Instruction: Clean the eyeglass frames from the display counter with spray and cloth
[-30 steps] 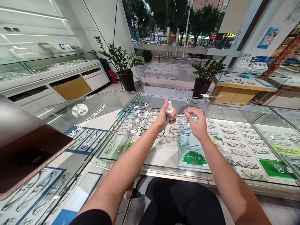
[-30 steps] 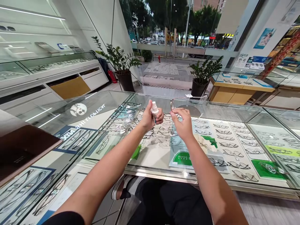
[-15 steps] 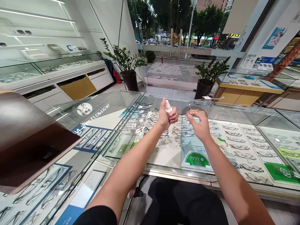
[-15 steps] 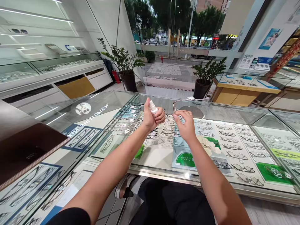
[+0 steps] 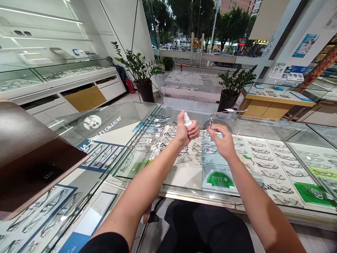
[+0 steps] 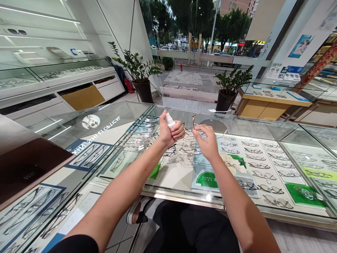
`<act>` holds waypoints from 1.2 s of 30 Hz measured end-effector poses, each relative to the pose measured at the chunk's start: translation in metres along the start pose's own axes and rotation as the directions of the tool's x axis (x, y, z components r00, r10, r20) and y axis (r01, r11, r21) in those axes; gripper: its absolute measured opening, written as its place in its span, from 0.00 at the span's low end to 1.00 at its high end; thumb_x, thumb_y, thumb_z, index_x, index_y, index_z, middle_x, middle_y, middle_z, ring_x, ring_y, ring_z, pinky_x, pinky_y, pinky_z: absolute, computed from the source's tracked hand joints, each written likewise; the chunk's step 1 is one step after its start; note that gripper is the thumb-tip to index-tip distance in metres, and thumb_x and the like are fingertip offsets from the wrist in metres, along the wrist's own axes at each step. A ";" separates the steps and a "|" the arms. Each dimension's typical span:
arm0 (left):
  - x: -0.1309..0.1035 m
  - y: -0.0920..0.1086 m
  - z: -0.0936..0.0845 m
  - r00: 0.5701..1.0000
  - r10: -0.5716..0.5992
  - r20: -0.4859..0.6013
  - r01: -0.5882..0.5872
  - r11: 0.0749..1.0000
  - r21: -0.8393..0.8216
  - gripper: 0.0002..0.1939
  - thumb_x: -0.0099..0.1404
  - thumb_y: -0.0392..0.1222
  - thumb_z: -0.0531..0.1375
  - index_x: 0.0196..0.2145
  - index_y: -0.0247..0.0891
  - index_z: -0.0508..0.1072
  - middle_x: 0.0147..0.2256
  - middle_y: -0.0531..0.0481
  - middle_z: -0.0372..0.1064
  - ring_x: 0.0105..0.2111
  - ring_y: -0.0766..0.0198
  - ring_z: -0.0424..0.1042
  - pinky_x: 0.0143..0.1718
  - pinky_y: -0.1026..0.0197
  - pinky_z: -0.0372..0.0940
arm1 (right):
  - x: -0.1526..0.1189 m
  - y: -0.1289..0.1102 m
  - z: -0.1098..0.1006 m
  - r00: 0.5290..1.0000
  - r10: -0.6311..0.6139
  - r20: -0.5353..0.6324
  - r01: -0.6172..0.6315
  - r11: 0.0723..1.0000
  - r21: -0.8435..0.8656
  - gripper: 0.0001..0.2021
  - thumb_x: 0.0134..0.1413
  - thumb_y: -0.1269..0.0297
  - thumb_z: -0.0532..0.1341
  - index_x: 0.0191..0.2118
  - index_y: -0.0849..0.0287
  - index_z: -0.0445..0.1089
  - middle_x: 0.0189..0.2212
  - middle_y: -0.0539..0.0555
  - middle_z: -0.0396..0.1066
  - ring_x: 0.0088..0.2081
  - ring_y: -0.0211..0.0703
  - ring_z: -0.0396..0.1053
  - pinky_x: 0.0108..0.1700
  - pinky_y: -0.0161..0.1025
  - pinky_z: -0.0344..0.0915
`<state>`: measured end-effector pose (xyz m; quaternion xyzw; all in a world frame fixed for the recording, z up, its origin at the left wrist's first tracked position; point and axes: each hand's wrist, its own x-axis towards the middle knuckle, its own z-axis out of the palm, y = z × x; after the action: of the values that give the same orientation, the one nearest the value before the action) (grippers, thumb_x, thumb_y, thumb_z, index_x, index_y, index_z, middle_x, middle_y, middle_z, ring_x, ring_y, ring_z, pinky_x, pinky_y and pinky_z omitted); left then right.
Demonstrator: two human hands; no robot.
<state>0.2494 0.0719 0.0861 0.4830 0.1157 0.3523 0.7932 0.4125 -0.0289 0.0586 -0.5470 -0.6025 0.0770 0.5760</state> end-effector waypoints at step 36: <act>-0.001 -0.027 -0.009 0.942 0.325 0.080 -0.255 0.541 0.801 0.36 0.68 0.73 0.53 0.18 0.40 0.55 0.19 0.54 0.48 0.22 0.66 0.48 0.28 0.59 0.42 | 0.006 -0.007 -0.010 0.899 0.339 0.279 -0.438 0.662 0.608 0.15 0.57 0.45 0.70 0.38 0.50 0.75 0.46 0.53 0.82 0.50 0.48 0.78 0.52 0.46 0.74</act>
<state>0.2557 0.0696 0.0583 0.7856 0.2109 0.4068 0.4157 0.4176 -0.0324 0.0711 -0.4184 -0.4444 0.4432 0.6565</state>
